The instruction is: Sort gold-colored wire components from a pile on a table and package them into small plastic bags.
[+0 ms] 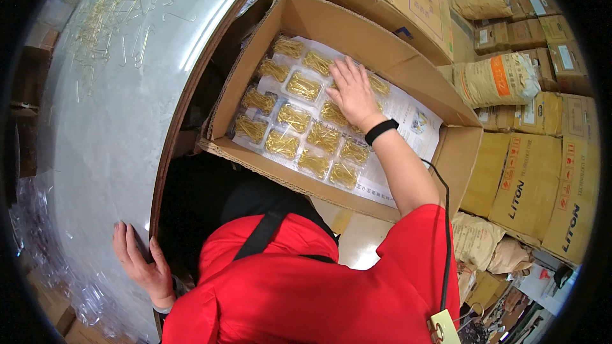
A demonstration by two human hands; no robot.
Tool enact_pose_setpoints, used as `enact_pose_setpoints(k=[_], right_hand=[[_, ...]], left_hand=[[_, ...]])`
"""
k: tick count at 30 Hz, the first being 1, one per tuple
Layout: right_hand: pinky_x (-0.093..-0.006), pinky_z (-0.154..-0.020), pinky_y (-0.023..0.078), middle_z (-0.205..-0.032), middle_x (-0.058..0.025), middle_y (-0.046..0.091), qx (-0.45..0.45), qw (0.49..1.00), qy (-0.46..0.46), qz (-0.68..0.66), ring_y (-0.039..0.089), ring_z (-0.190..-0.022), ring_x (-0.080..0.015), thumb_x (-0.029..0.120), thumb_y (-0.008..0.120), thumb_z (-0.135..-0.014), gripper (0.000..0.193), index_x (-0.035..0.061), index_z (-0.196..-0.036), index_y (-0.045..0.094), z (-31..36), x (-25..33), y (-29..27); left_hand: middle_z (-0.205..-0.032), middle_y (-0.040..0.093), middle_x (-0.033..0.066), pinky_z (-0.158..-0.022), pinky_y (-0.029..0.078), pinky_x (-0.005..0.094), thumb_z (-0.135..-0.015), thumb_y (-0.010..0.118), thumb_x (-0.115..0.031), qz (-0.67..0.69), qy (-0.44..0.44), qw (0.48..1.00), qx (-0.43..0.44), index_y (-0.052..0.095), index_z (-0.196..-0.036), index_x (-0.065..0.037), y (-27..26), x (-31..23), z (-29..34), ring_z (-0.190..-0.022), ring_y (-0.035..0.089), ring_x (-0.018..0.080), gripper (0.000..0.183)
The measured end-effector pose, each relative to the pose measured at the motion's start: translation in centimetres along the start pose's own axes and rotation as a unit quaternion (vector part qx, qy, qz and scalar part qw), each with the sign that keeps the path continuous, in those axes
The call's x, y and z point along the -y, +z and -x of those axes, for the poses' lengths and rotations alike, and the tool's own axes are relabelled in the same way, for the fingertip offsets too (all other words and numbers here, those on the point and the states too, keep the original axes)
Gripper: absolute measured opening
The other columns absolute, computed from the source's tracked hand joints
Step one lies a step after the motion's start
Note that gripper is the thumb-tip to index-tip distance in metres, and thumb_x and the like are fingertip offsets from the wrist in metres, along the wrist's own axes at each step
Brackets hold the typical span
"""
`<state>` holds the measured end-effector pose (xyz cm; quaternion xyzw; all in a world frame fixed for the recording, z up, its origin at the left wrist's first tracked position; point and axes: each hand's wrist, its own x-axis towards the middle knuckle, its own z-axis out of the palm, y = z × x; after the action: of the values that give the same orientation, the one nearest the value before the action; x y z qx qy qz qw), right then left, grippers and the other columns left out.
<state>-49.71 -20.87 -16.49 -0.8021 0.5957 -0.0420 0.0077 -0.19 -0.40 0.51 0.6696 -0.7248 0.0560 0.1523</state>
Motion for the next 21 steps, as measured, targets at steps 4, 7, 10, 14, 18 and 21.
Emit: enact_pose_setpoints(k=[4, 7, 10, 14, 18, 21], right_hand=[[-0.0529, -0.125, 0.017, -0.163, -0.0120, 0.032, 0.074, 0.997, 0.013, 0.026, 0.022, -0.154, -0.0336, 0.044, 0.041, -0.106, 0.062, 0.0075, -0.155, 0.036, -1.7, -1.3, 0.3], [-0.0528, -0.125, 0.015, -0.166, -0.0151, 0.026, 0.090, 0.995, 0.038, -0.024, 0.018, -0.155, -0.0331, 0.047, 0.040, -0.106, 0.068, 0.0057, -0.158, 0.027, -1.5, -1.0, 1.1], [-0.0526, -0.125, 0.016, -0.165, -0.0165, 0.026, 0.076, 0.993, 0.072, -0.054, 0.018, -0.155, -0.0324, 0.049, 0.042, -0.105, 0.071, 0.0042, -0.158, 0.026, -1.3, -0.6, 2.4], [-0.0526, -0.126, 0.014, -0.165, -0.0170, 0.026, 0.082, 0.988, 0.109, -0.066, 0.017, -0.156, -0.0326, 0.050, 0.043, -0.104, 0.073, 0.0039, -0.158, 0.026, -1.6, 0.2, 2.6], [-0.0528, -0.126, 0.013, -0.166, -0.0168, 0.025, 0.071, 0.989, 0.108, -0.073, 0.017, -0.155, -0.0335, 0.050, 0.044, -0.104, 0.072, 0.0039, -0.157, 0.027, -1.4, -0.2, 3.1], [-0.0530, -0.125, 0.014, -0.165, -0.0174, 0.026, 0.052, 0.991, 0.097, -0.080, 0.018, -0.155, -0.0342, 0.048, 0.043, -0.104, 0.070, 0.0038, -0.156, 0.029, -1.2, -0.4, 2.9]], left_hand=[[-0.146, 0.052, 0.0226, -0.114, 0.036, 0.0502, -0.094, 0.064, -0.007, -0.002, -0.001, 1.000, -0.001, 0.053, -0.140, 0.002, 0.1, 0.0, 0.1, -0.136, 0.048, 0.0428, 0.048], [-0.146, 0.052, 0.0227, -0.114, 0.036, 0.0502, -0.094, 0.063, -0.007, 0.003, -0.005, 1.000, 0.000, 0.053, -0.140, 0.003, 0.1, 0.0, 0.1, -0.136, 0.048, 0.0430, 0.048], [-0.146, 0.052, 0.0227, -0.114, 0.036, 0.0502, -0.095, 0.063, -0.007, 0.004, -0.002, 1.000, 0.002, 0.053, -0.140, 0.003, 0.1, 0.0, 0.0, -0.136, 0.048, 0.0431, 0.048], [-0.146, 0.052, 0.0226, -0.114, 0.036, 0.0501, -0.095, 0.063, -0.007, 0.000, -0.005, 1.000, 0.002, 0.053, -0.140, 0.003, 0.1, -0.1, 0.2, -0.136, 0.048, 0.0430, 0.047], [-0.146, 0.052, 0.0226, -0.114, 0.036, 0.0498, -0.095, 0.064, -0.007, 0.005, -0.008, 1.000, 0.004, 0.053, -0.140, 0.003, 0.0, -0.2, 0.1, -0.136, 0.048, 0.0429, 0.047], [-0.146, 0.052, 0.0225, -0.114, 0.036, 0.0496, -0.095, 0.064, -0.007, 0.008, -0.009, 1.000, 0.004, 0.053, -0.140, 0.003, 0.0, -0.2, 0.0, -0.136, 0.048, 0.0428, 0.047]])
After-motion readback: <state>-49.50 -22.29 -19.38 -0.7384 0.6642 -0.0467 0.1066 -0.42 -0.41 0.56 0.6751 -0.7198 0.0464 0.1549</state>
